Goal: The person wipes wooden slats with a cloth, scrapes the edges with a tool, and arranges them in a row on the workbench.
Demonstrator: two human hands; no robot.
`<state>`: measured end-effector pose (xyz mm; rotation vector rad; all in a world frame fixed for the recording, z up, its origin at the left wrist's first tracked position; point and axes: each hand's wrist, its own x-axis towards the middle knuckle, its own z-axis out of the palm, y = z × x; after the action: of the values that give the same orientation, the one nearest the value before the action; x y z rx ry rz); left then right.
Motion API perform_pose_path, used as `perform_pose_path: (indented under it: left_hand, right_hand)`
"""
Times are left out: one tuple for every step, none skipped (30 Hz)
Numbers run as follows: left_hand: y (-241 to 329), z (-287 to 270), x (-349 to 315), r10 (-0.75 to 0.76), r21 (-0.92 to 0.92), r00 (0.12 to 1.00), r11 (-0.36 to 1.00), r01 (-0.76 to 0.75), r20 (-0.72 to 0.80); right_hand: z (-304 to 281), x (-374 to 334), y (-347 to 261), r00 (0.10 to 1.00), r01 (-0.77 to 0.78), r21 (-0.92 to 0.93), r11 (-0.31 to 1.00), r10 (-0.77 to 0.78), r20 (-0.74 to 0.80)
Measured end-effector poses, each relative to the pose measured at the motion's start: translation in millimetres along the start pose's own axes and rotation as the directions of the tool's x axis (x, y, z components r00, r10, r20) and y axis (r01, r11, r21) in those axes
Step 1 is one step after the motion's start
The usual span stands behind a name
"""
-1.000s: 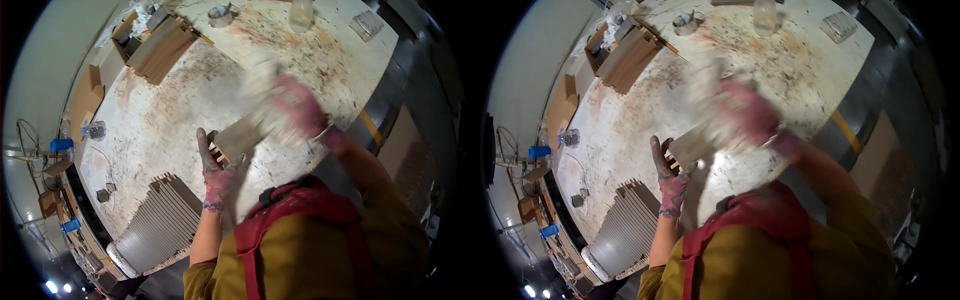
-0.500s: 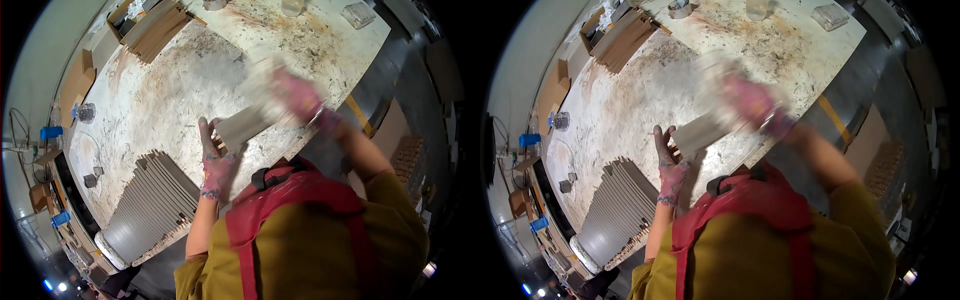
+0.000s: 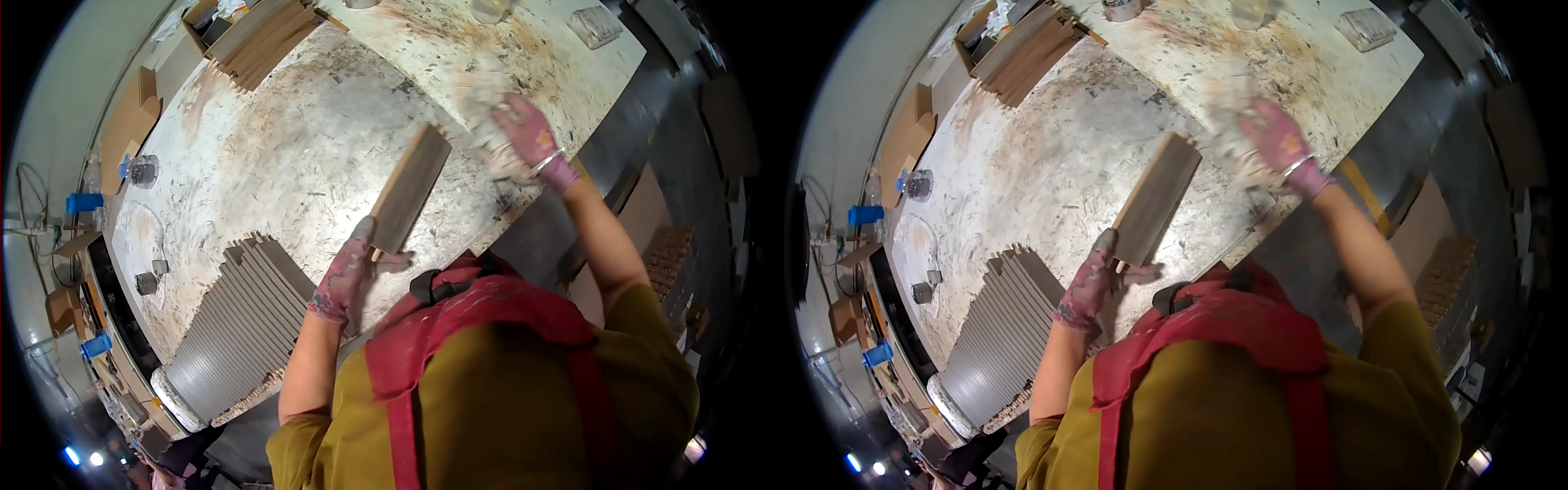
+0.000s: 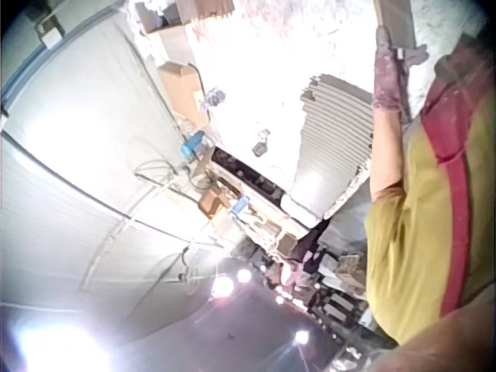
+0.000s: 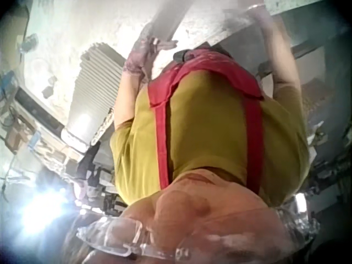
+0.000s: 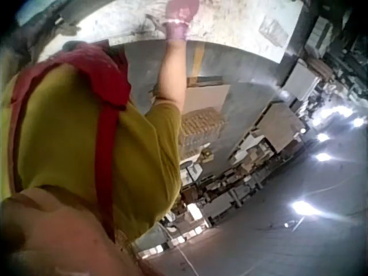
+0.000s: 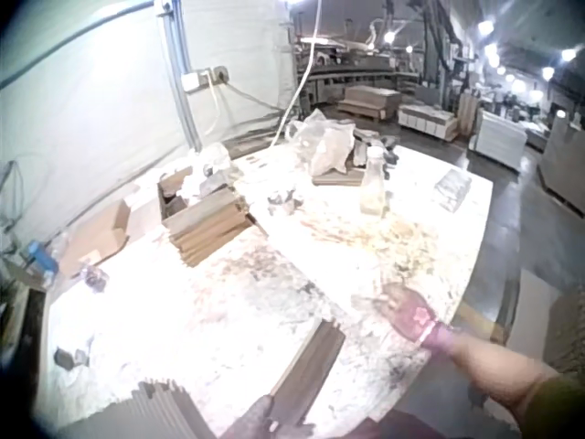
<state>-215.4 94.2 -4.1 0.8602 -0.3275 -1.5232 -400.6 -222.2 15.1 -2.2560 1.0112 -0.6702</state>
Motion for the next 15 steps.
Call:
perform_pose_path:
  left_hand:
    - [10.8,23.7,1.1,-0.071,-0.017,0.996,0.997,0.07,-0.053]
    - [9.0,27.3,0.0,-0.077,-0.02,0.995,0.997,0.076,-0.06]
    - [8.0,32.5,2.3,-0.088,-0.068,0.991,0.994,0.082,-0.102]
    - [6.9,34.2,2.8,-0.099,-0.114,0.983,0.99,0.082,-0.153]
    - [-12.8,12.6,-3.2,-0.021,-0.159,0.976,0.987,-0.014,-0.219]
    - [-22.1,-3.2,-4.4,-0.135,-0.352,0.979,0.933,0.075,-0.15]
    - [-31.4,-18.0,-5.7,-0.246,-0.521,0.966,0.836,0.17,-0.08]
    - [-29.7,-14.4,-2.6,-0.257,-0.671,0.966,0.719,0.182,-0.012]
    - [-28.7,-13.2,-1.8,-0.265,-0.797,0.963,0.573,0.193,0.043]
    - [-20.8,10.8,-1.8,-0.145,-0.476,0.986,0.875,0.086,-0.088]
    - [-13.0,20.6,-3.9,-0.159,-0.447,0.986,0.887,0.12,-0.051]
    - [-13.1,17.2,-6.6,-0.149,-0.448,0.987,0.887,0.109,-0.057]
    - [-15.2,14.1,-5.6,-0.129,-0.423,0.984,0.904,0.066,-0.121]
    - [-18.2,12.6,-3.5,-0.11,-0.398,0.977,0.917,0.028,-0.185]
    - [-19.2,15.3,-1.7,-0.107,-0.401,0.977,0.916,0.024,-0.186]
  right_hand:
    - [4.9,-9.2,-35.2,0.977,-0.112,0.225,0.968,0.066,0.201]
    - [8.4,-20.3,-82.5,0.875,-0.339,0.6,0.725,0.007,0.485]
    - [25.2,-33.6,-82.7,0.861,0.326,0.256,0.91,-0.397,0.316]
    - [45.2,-46.0,-82.6,0.677,0.711,-0.34,0.616,-0.73,0.092]
    - [43.5,-59.4,-124.9,0.783,0.578,-0.178,0.796,-0.48,0.396]
    - [46.6,-66.2,-152.0,0.701,0.359,-0.088,0.929,-0.206,0.683]
    - [69.8,-55.8,-146.0,0.639,0.108,-0.109,0.988,0.014,0.769]
    - [94.6,-37.4,-122.0,0.518,-0.152,-0.176,0.973,0.23,0.824]
    - [96.6,-27.5,-73.3,0.817,0.434,-0.164,0.886,-0.31,0.487]
    - [85.8,-5.2,-20.7,0.827,0.42,-0.177,0.89,-0.295,0.479]
    - [76.0,19.8,27.2,0.913,0.251,0.182,0.951,-0.295,0.283]
    - [61.2,36.5,27.5,0.942,0.24,-0.144,0.96,-0.194,0.273]
    - [44.5,52.2,29.8,0.962,0.199,-0.455,0.868,-0.086,0.258]
    - [41.0,55.6,17.5,0.96,0.213,-0.453,0.866,-0.099,0.263]
    - [43.7,50.8,1.1,0.794,-0.095,0.009,0.995,0.071,0.603]
